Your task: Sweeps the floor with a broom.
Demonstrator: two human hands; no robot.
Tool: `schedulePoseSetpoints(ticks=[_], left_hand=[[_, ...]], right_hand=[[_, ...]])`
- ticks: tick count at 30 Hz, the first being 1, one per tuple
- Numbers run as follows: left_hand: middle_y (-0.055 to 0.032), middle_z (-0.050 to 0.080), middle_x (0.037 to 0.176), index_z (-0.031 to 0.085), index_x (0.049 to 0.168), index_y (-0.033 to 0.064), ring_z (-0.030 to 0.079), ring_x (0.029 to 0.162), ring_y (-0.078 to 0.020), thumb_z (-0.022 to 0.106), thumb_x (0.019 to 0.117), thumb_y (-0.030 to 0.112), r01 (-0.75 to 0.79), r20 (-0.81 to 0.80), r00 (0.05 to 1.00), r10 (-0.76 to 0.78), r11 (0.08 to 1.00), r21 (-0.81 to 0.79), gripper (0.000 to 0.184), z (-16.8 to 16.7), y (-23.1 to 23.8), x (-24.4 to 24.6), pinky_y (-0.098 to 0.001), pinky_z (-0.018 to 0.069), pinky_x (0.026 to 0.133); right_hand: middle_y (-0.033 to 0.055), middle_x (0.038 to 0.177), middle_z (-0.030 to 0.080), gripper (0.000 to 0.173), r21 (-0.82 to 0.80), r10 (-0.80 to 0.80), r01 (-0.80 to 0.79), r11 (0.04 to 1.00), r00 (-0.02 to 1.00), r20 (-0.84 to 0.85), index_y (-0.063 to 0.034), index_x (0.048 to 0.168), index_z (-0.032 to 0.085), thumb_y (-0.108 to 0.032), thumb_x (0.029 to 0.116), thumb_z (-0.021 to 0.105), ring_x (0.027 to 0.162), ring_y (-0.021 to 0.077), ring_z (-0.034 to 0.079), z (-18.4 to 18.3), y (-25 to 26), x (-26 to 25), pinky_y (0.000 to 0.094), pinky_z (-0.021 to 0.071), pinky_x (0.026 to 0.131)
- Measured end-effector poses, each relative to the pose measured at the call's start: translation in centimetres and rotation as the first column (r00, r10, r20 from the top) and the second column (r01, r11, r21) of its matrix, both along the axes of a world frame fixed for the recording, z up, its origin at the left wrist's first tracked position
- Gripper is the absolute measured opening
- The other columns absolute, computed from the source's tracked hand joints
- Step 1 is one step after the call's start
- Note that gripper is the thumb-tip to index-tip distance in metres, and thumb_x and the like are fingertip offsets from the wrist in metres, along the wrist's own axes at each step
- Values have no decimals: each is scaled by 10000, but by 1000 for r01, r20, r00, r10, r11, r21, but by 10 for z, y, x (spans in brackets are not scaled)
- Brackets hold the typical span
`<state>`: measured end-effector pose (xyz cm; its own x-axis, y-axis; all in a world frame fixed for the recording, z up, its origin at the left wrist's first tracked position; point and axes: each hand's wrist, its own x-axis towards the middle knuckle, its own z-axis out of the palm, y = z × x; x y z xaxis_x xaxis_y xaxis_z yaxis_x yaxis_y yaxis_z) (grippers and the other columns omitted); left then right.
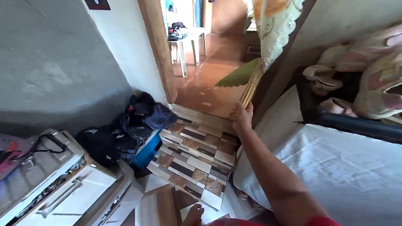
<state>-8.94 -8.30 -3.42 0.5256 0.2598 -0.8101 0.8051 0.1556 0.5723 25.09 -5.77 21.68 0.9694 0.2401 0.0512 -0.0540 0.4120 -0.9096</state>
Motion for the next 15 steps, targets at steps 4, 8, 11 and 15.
schedulePoseSetpoints(ticks=[4,8,11,15], left_hand=[[-318,569,1344,457,1476,-44,635,1107,-403,449,1116,221,-241,-43,969,242,970,32,447,-16,14,-41,-525,519,943],[-294,586,1305,462,1468,-35,643,1050,-359,427,1125,227,-345,-10,939,345,939,8,433,-21,22,-54,-494,533,902],[-283,588,1295,467,1461,-34,632,1027,-338,426,1125,213,-351,1,936,351,936,-12,420,-15,22,-48,-471,524,884],[-264,602,1269,480,1448,-30,630,1017,-322,420,1128,217,-276,-3,961,276,960,-44,409,-6,23,-41,-465,519,887]], right_hand=[[94,993,547,598,-9,21,-21,1000,999,-33,-95,1550,242,-190,1054,562,652,132,583,12,22,-1,300,545,585],[201,1084,567,634,-381,67,-83,921,996,-56,-55,1537,260,-239,1036,601,762,265,608,6,34,21,439,549,672],[270,1303,568,610,-540,101,-153,827,987,-125,-16,1511,357,-265,1020,619,1031,360,627,-13,30,34,534,535,860],[76,965,544,393,-536,146,-286,794,946,-289,-46,1362,515,-302,1064,533,705,138,506,-21,16,23,309,466,631]])
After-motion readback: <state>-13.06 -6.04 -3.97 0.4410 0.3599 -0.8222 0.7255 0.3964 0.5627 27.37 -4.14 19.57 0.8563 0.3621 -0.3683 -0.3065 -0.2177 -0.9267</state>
